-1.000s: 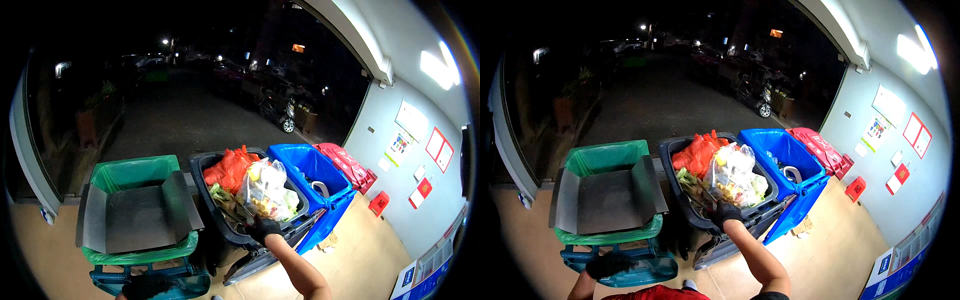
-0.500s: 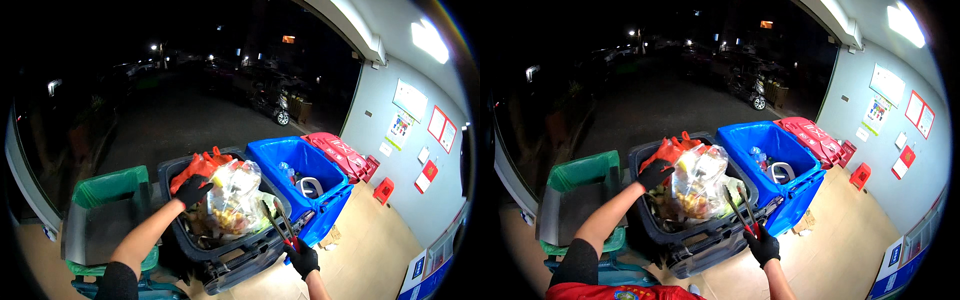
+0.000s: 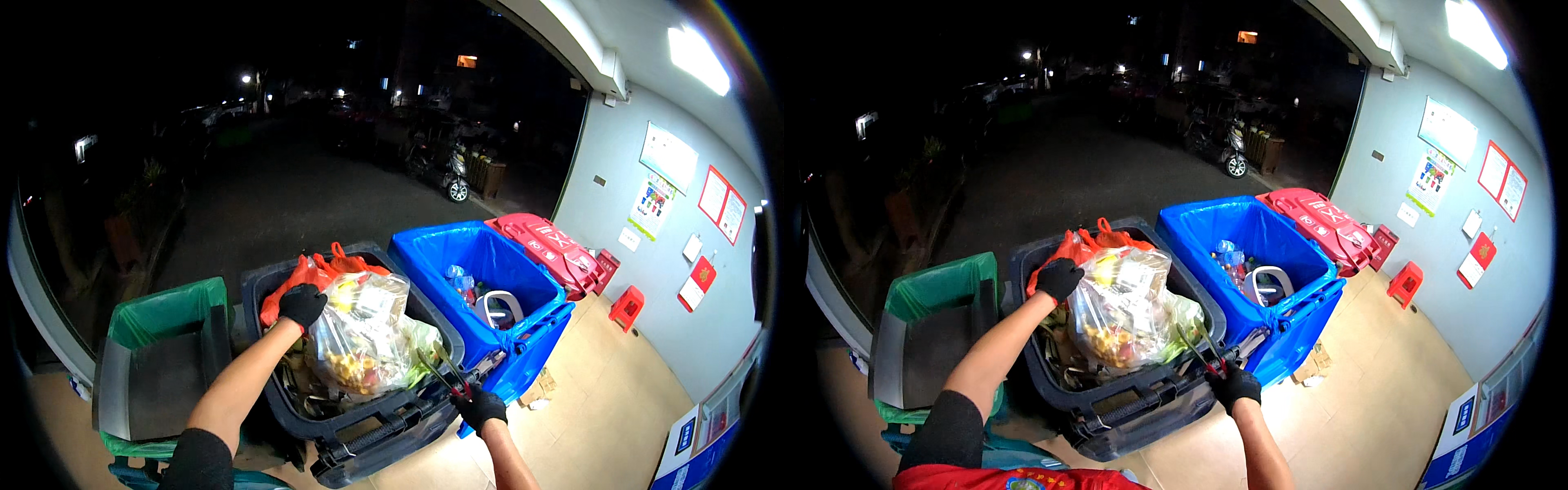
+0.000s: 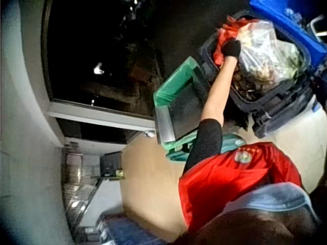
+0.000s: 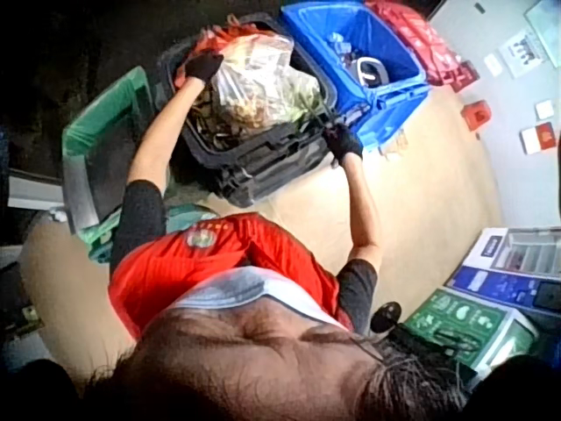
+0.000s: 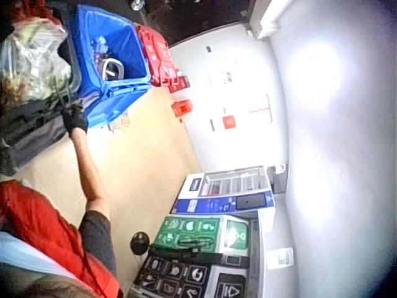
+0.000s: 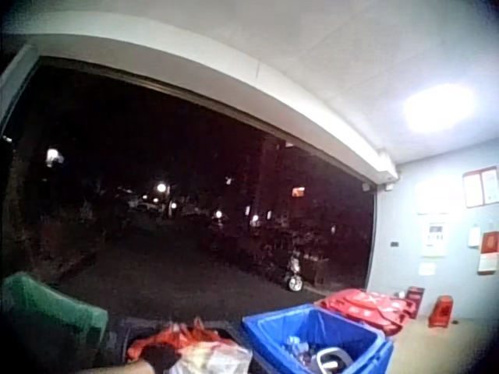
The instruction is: The person sorts waste into multiple recycling bins using tongs. They open plastic bags, separate food scraps and recyclables, and place items into green, blue, and red bins. A second person arrives and hands over a cardboard box and a blue bag, which the person also empties into the bins.
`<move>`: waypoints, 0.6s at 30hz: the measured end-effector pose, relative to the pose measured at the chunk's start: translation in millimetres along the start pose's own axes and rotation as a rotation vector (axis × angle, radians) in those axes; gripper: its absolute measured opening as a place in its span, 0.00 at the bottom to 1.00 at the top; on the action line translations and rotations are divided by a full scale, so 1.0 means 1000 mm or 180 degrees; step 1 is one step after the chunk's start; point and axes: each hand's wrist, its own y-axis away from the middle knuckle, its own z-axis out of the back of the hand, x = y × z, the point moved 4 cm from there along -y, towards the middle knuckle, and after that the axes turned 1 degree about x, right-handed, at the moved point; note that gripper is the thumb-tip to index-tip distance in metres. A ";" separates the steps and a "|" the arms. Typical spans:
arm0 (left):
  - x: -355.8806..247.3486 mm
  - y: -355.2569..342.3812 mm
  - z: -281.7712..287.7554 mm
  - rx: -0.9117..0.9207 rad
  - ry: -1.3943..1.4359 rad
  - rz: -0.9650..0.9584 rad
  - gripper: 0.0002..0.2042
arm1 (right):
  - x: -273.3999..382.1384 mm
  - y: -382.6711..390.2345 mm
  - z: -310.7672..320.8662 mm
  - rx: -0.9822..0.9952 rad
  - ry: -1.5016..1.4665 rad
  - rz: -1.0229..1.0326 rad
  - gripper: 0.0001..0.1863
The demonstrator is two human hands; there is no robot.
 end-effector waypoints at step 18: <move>-0.101 0.115 -0.012 0.0462 -0.0138 -0.2317 0.10 | 0.031 -0.093 0.069 0.0000 -0.1444 0.0808 0.34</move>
